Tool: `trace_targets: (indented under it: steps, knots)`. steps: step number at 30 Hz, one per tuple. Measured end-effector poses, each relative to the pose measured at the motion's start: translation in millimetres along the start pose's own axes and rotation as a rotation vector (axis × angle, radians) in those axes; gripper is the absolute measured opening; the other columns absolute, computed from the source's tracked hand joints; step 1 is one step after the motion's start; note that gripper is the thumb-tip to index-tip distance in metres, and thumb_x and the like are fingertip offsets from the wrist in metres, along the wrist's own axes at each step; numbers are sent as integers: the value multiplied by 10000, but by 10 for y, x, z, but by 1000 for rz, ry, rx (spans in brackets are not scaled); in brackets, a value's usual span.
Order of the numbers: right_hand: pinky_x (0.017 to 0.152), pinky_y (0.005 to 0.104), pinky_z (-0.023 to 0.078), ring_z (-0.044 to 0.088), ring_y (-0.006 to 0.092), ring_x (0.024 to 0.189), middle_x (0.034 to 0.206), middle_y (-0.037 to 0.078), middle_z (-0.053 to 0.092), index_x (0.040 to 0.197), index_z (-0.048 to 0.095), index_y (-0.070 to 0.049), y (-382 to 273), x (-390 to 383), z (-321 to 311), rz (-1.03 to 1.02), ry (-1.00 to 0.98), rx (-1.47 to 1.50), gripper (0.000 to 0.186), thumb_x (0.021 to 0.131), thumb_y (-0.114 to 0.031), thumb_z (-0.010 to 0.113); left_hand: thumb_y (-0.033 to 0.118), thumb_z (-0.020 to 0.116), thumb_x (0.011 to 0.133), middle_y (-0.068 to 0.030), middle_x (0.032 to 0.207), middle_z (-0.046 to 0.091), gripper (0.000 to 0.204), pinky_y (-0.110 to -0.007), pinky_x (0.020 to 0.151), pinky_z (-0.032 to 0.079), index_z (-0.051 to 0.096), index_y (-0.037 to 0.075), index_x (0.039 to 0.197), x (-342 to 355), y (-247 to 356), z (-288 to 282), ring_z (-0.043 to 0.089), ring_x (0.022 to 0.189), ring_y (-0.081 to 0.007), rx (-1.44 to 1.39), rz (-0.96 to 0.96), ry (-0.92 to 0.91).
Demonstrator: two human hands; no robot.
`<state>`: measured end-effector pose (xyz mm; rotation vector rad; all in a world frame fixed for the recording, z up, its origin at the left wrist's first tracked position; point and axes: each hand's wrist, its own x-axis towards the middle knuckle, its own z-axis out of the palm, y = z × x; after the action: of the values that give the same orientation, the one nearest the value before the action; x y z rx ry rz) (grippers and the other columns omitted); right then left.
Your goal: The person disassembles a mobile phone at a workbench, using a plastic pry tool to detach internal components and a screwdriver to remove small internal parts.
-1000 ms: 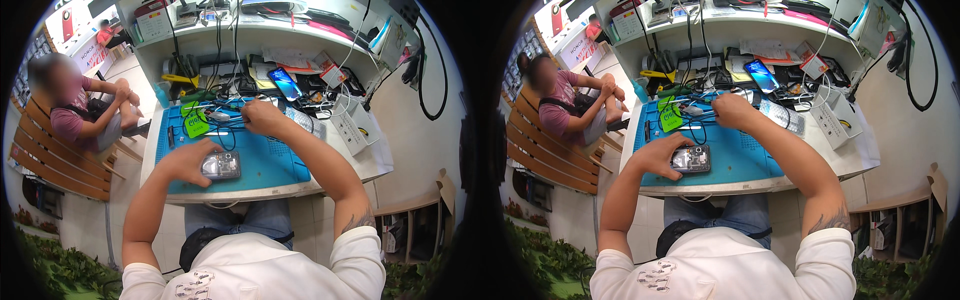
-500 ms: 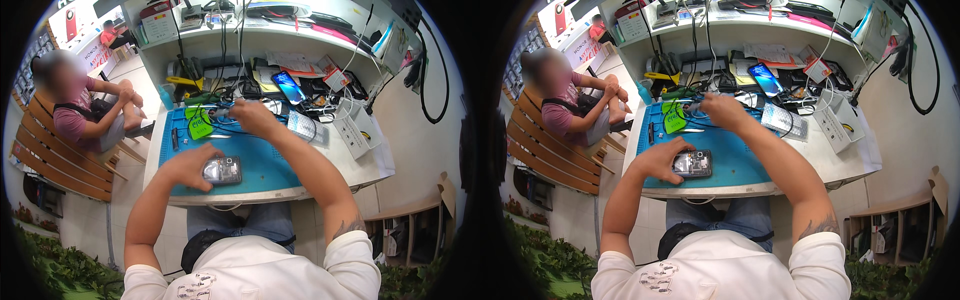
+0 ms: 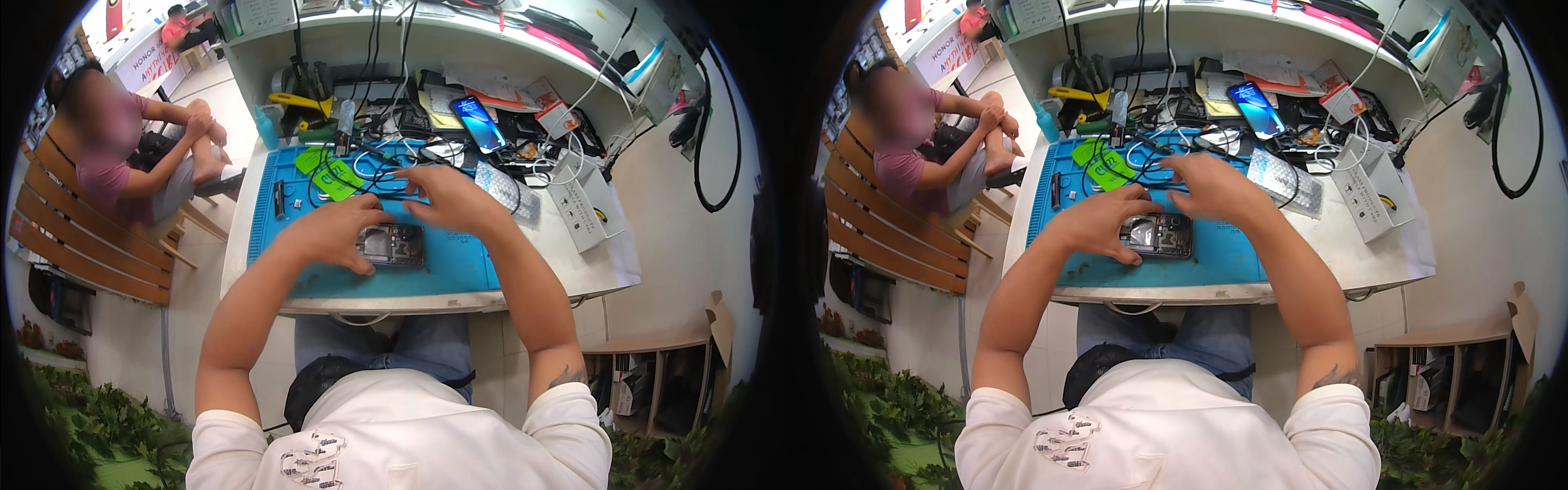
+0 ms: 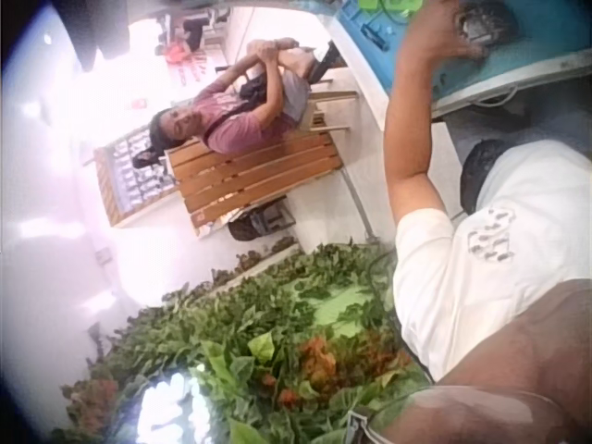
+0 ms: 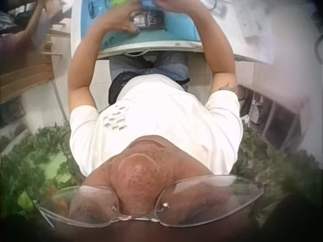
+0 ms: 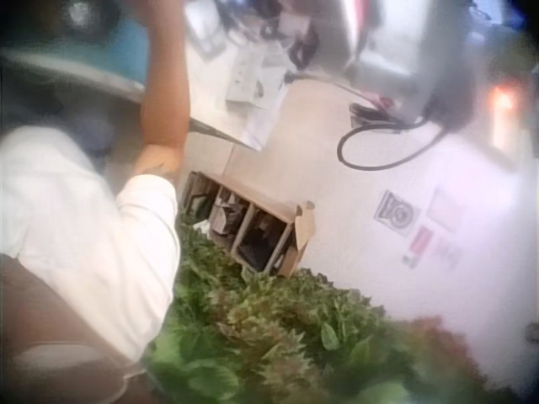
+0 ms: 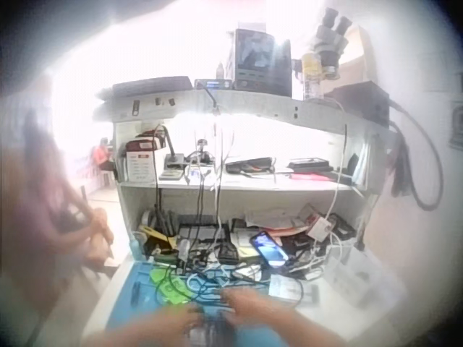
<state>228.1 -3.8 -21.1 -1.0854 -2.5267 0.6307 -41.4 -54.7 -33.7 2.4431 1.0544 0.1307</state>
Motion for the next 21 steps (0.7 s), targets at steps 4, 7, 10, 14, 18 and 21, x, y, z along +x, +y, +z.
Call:
trace_targets:
  steps: [4, 7, 10, 14, 18, 21]
  knots:
    - [1076, 495, 563, 686, 380, 1272, 1367, 189, 710, 1495, 661, -15, -140, -501, 247, -40, -32, -60, 792, 864, -407, 936, 362, 1043, 654, -171, 1540, 615, 1039, -449, 1191, 527, 636, 73, 1565, -212, -65, -62, 628, 1414, -366, 25, -43, 28]
    - [1131, 476, 528, 634, 374, 1317, 1388, 188, 681, 1476, 669, 5, -171, -574, 392, -27, 1, -119, 909, 783, -494, 982, 322, 1039, 664, -175, 1507, 646, 992, -438, 1195, 523, 657, 68, 1543, -421, -152, -174, 638, 1398, -359, 62, -122, 39]
    - [1121, 467, 528, 638, 365, 1277, 1324, 176, 688, 1435, 702, 1, -226, -506, 432, -43, -9, -97, 865, 767, -473, 983, 322, 1043, 648, -178, 1456, 664, 985, -438, 1174, 533, 673, 56, 1521, -467, -206, -203, 653, 1357, -361, 55, -145, 28]
    - [1089, 460, 539, 643, 353, 1232, 1263, 157, 691, 1337, 740, -8, -233, -449, 468, -76, 5, -102, 769, 734, -423, 975, 359, 1011, 632, -169, 1351, 676, 979, -447, 1114, 552, 665, 45, 1492, -415, -131, -220, 669, 1298, -364, 65, -175, -58]
    - [1069, 461, 546, 645, 346, 1212, 1230, 144, 690, 1286, 743, -13, -196, -415, 489, -85, 3, -100, 728, 713, -402, 968, 403, 961, 628, -163, 1295, 672, 971, -449, 1074, 561, 645, 35, 1470, -363, -177, -134, 678, 1263, -371, 26, -157, -59]
    - [1073, 460, 546, 646, 346, 1218, 1234, 148, 692, 1299, 733, -12, -186, -421, 480, -70, -8, -79, 755, 702, -402, 978, 409, 949, 640, -177, 1277, 679, 942, -453, 1065, 565, 653, 24, 1447, -318, -37, -88, 687, 1242, -380, 40, -174, -22]
